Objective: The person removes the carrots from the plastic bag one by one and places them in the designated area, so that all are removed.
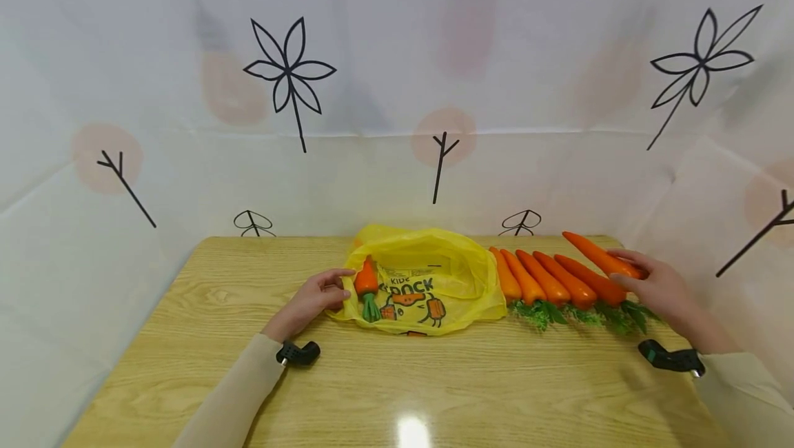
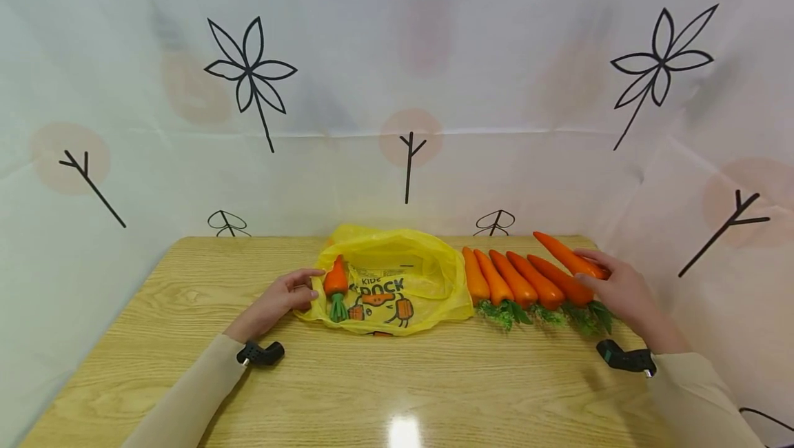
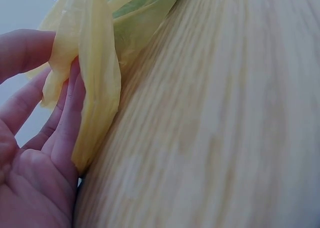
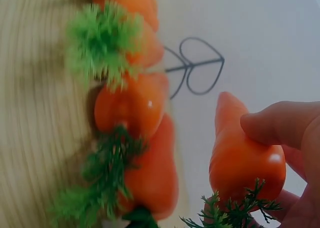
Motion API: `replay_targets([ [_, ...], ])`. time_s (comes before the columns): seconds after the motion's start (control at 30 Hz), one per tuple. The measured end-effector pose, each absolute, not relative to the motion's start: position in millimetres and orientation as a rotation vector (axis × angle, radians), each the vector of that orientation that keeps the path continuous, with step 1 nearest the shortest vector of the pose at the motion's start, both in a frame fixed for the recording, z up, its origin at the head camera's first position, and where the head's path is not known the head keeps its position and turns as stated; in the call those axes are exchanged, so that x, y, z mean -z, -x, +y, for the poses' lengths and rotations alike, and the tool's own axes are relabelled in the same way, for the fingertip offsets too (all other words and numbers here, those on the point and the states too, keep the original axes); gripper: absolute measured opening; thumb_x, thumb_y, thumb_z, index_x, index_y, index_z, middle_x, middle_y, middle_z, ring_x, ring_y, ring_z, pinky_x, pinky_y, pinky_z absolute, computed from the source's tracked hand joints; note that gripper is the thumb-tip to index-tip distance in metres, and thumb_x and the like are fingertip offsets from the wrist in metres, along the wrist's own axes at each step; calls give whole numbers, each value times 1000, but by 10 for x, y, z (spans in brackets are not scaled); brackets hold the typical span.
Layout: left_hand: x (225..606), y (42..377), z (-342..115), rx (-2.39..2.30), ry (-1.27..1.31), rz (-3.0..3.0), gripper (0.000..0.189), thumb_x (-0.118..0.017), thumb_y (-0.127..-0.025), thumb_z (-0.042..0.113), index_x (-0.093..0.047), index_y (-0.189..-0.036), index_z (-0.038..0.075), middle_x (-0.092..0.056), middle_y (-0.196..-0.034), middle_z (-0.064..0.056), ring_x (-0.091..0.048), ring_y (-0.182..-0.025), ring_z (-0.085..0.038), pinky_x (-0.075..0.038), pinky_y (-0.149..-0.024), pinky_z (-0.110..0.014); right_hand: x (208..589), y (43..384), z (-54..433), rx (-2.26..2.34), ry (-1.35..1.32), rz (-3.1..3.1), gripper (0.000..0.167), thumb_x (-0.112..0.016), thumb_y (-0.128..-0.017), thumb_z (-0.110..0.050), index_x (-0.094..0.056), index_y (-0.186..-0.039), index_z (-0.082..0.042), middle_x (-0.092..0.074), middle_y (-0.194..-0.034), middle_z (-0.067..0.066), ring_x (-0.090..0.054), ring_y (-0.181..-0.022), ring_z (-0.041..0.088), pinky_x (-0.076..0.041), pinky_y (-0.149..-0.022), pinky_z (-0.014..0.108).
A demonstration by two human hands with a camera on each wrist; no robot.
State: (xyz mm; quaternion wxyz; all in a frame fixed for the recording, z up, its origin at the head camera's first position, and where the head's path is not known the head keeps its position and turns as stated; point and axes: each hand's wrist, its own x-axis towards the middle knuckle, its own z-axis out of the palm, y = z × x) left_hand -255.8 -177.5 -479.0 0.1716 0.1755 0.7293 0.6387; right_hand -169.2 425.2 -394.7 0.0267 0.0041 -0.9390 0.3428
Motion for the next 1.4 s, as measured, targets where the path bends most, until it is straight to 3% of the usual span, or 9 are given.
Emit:
replay_targets([
  [0.2,4784,2554,-1770,-1812,-497,2069,49,-65,-98,10,-50,-144,3,-48,-103,-13,-48,-73,-19,-47,-67,-31,3972,1696,4402,-1062,-9,-2928,62,-53,-104,-31,-34,-150,5,-47,-128,38,-57,-84,20,-45,-58,34],
  [0.5,4785,2558,-1768,-1805,-508,2077,49,-64,-98,11,-50,-144,3,-49,-104,-14,-49,-74,-19,-48,-68,-32,4065,1721,4553,-1025,12,-3007,63,-53,-105,-31,-34,-148,10,-43,-131,43,-56,-102,42,-48,-69,35],
  [0.7,4790,2558,-1774,-1808,-510,2072,49,-64,-98,10,-49,-144,2,-48,-104,-14,-48,-74,-18,-47,-67,-31,4169,1726,4588,-1077,45,-3008,66,-52,-105,-35,-34,-147,12,-45,-130,41,-58,-90,18,-49,-66,32],
  [0.9,4781,2557,-1770,-1804,-511,2079,49,-64,-98,12,-49,-144,3,-48,-104,-14,-47,-74,-19,-47,-67,-32,4255,1721,4593,-1064,57,-3001,68,-54,-103,-39,-37,-145,12,-47,-132,40,-52,-88,6,-46,-66,26],
  [1.0,4780,2560,-1773,-1798,-510,2082,49,-64,-99,12,-49,-145,3,-48,-104,-14,-47,-74,-19,-47,-68,-32,4294,1719,4570,-1020,62,-2998,66,-55,-103,-38,-41,-143,13,-48,-131,41,-59,-97,19,-47,-71,27],
  [1.13,4785,2562,-1786,-1789,-515,2085,49,-63,-99,13,-49,-145,3,-47,-104,-14,-47,-74,-20,-46,-68,-32,4329,1713,4520,-1001,76,-3011,67,-51,-104,-39,-39,-144,13,-41,-134,45,-49,-113,53,-46,-82,47],
  [1.23,4784,2557,-1788,-1791,-515,2083,49,-63,-99,13,-49,-145,3,-48,-104,-14,-47,-74,-20,-46,-68,-32,4347,1716,4495,-1014,95,-3014,68,-48,-105,-40,-36,-145,14,-35,-138,46,-40,-119,60,-40,-88,61],
  [1.4,4776,2542,-1778,-1800,-499,2083,48,-64,-99,13,-51,-144,6,-48,-104,-13,-47,-73,-20,-46,-67,-32,4380,1725,4504,-1041,115,-2998,69,-48,-105,-39,-35,-145,15,-33,-138,47,-40,-119,60,-39,-90,63],
])
